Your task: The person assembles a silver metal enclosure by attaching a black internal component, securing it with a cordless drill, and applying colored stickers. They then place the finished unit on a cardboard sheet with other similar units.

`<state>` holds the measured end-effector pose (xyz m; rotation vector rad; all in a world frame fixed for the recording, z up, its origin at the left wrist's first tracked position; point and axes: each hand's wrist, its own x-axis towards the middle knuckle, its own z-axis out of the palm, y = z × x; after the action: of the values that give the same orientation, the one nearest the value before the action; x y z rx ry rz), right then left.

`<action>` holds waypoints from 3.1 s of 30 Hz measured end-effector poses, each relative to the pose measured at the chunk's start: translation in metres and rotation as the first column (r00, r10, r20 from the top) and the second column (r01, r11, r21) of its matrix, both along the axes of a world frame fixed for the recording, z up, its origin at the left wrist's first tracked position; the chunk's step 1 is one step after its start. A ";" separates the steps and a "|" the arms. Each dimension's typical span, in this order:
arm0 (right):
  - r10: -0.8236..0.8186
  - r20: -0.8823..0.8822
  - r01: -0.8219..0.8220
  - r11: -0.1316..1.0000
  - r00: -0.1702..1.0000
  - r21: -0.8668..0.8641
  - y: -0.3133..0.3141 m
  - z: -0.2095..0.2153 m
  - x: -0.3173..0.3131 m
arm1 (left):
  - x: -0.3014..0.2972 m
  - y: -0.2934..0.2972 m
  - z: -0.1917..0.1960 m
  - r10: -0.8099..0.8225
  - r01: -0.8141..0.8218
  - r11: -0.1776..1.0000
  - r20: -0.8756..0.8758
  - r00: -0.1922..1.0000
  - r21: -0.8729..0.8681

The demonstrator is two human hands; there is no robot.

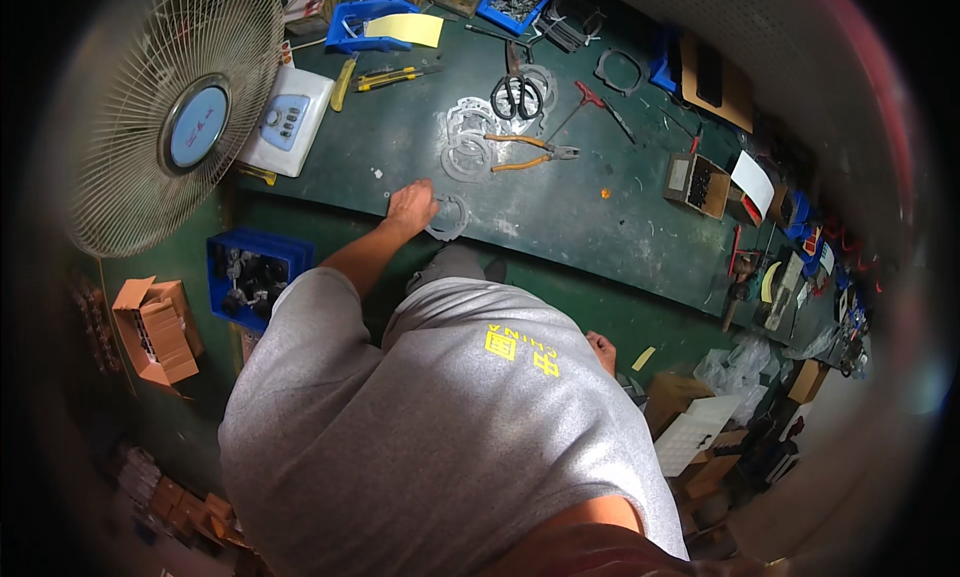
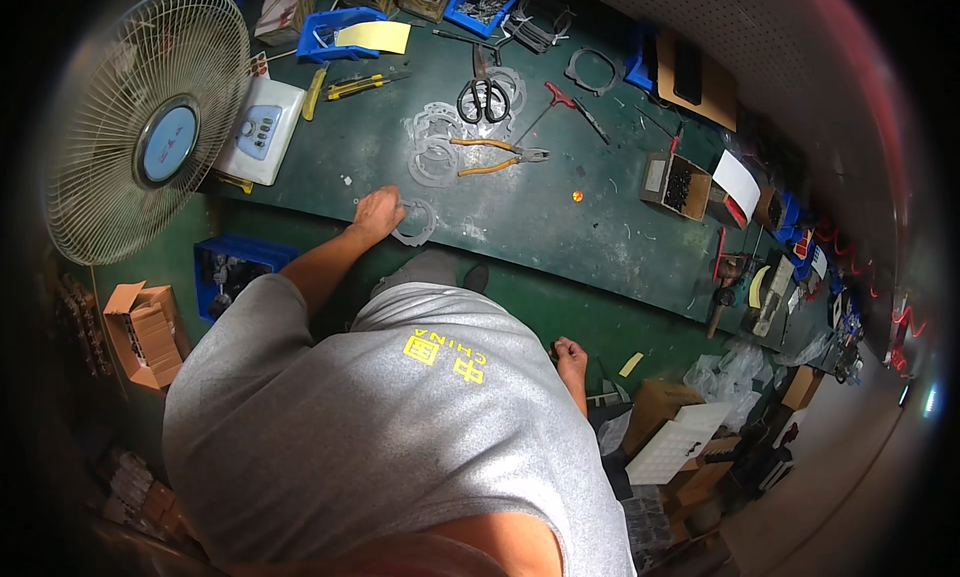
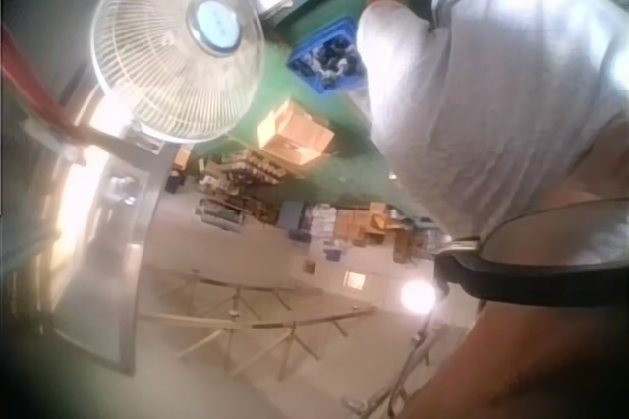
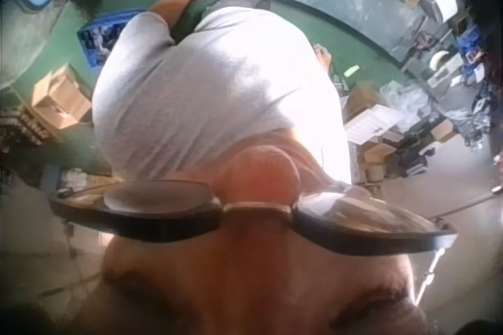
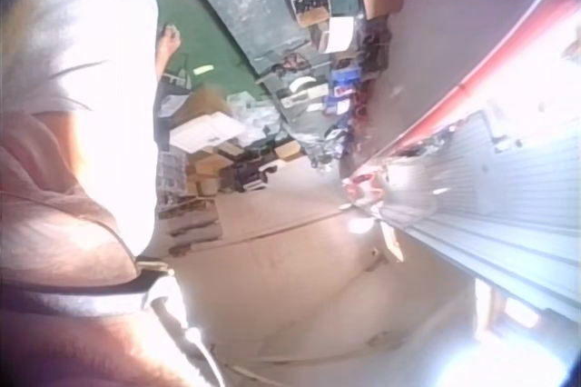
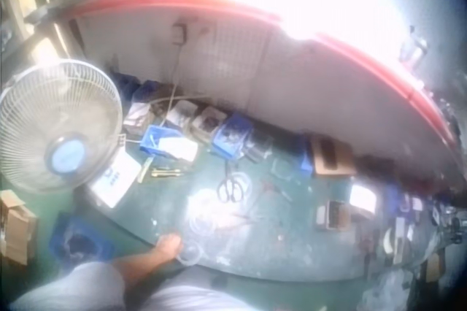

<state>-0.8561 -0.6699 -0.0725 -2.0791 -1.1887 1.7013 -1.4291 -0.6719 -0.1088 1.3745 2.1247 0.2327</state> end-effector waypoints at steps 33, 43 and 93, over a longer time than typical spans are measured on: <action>-0.164 -0.022 0.163 0.986 0.986 -0.017 -0.032 0.010 0.000 | -0.081 0.225 -0.010 -0.004 0.086 0.973 -0.357 0.934 0.215; -0.219 0.072 0.225 0.970 0.973 -0.088 -0.033 0.041 -0.051 | 0.010 0.173 0.007 -0.317 0.282 0.883 0.034 0.948 0.375; 0.090 0.036 -0.097 0.885 0.995 0.455 -0.021 -0.063 0.250 | 0.372 0.233 -0.011 -0.357 0.356 0.931 0.000 0.934 0.079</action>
<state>-0.6065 -0.6909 -0.1352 -1.7687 -1.5396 1.2768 -1.0575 -0.4390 -0.1202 1.7686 1.8266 0.1789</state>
